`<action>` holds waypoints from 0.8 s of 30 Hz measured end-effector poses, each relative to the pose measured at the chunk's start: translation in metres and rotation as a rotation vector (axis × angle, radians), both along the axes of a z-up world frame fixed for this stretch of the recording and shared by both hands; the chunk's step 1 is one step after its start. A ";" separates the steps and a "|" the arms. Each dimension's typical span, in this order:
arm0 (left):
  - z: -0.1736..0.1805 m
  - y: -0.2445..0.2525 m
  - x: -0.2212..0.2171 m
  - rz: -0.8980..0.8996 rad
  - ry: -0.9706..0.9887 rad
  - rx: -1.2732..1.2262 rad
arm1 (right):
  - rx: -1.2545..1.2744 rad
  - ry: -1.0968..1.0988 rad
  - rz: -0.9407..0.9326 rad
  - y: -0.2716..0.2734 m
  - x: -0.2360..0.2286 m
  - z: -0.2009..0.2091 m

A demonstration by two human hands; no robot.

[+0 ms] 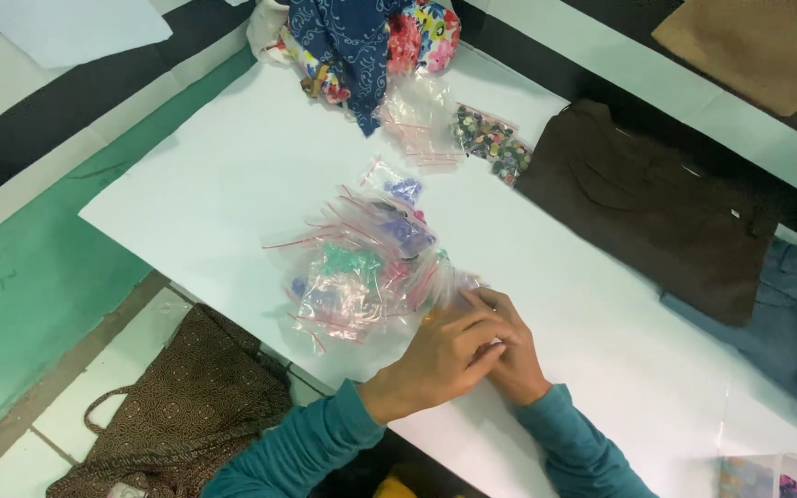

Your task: Sorting small purple buttons from a table and a mixed container into small plastic bags.

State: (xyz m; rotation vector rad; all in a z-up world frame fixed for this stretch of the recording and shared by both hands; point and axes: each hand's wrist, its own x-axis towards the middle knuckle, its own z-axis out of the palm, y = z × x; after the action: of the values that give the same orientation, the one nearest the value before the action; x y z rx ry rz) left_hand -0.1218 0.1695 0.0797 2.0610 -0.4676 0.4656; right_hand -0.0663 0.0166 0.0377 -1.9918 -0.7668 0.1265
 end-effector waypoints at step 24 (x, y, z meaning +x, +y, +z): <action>0.057 -0.130 0.011 -0.902 0.440 -0.066 | -0.088 -0.226 -0.432 -0.199 -0.100 0.039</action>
State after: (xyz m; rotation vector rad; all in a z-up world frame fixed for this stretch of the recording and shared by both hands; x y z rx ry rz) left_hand -0.1108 0.0400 0.1365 1.6014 -1.0035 -0.4898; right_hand -0.1659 -0.1822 0.0772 -2.2343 -0.4577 -0.3283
